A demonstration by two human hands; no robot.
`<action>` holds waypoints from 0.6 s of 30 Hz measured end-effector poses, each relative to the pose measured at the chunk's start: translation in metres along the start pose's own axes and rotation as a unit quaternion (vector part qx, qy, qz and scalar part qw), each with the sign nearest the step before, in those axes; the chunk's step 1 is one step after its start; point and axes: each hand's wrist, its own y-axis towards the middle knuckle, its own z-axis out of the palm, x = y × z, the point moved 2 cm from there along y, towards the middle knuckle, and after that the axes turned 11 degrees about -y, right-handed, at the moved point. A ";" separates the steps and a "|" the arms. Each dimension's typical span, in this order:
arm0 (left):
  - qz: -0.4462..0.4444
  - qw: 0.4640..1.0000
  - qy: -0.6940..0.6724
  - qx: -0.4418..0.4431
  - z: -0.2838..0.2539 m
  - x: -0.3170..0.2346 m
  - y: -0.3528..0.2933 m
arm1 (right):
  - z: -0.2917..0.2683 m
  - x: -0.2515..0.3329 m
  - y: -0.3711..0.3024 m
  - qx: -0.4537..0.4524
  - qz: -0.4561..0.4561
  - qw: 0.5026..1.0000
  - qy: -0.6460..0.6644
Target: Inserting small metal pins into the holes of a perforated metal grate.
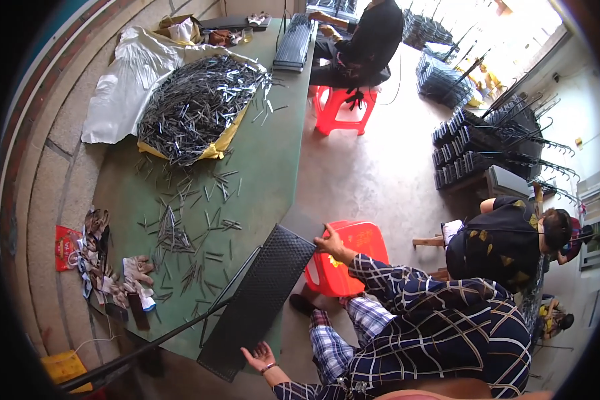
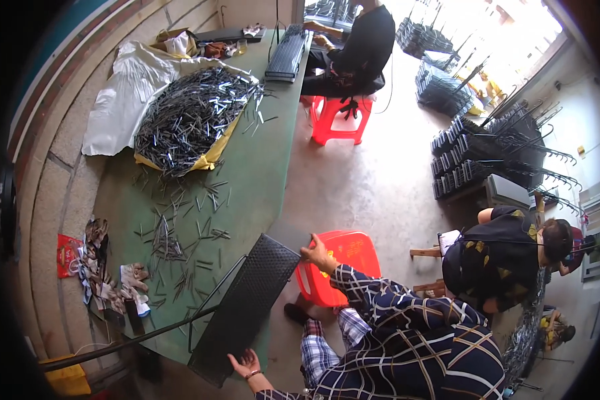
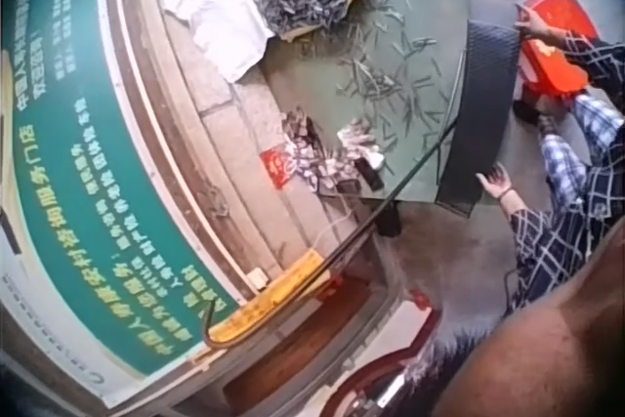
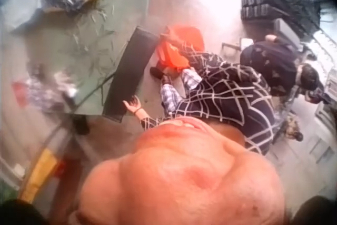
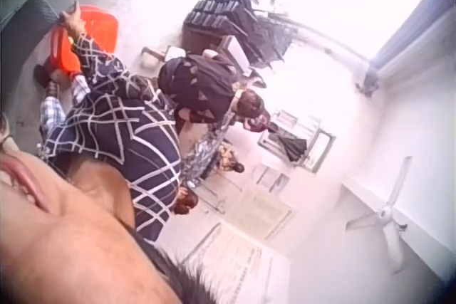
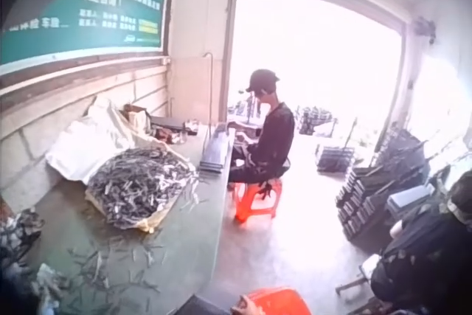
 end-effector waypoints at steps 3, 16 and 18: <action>0.042 0.998 -0.009 -0.034 -0.021 -0.053 -0.008 | 0.030 -0.001 -0.031 0.088 0.018 0.996 0.024; 0.071 0.980 0.180 -0.047 0.038 -0.083 0.015 | 0.053 0.024 -0.019 -0.017 -0.160 0.939 -0.304; 0.072 0.975 0.209 -0.034 0.051 -0.080 0.021 | 0.065 0.025 -0.018 -0.026 -0.150 0.941 -0.304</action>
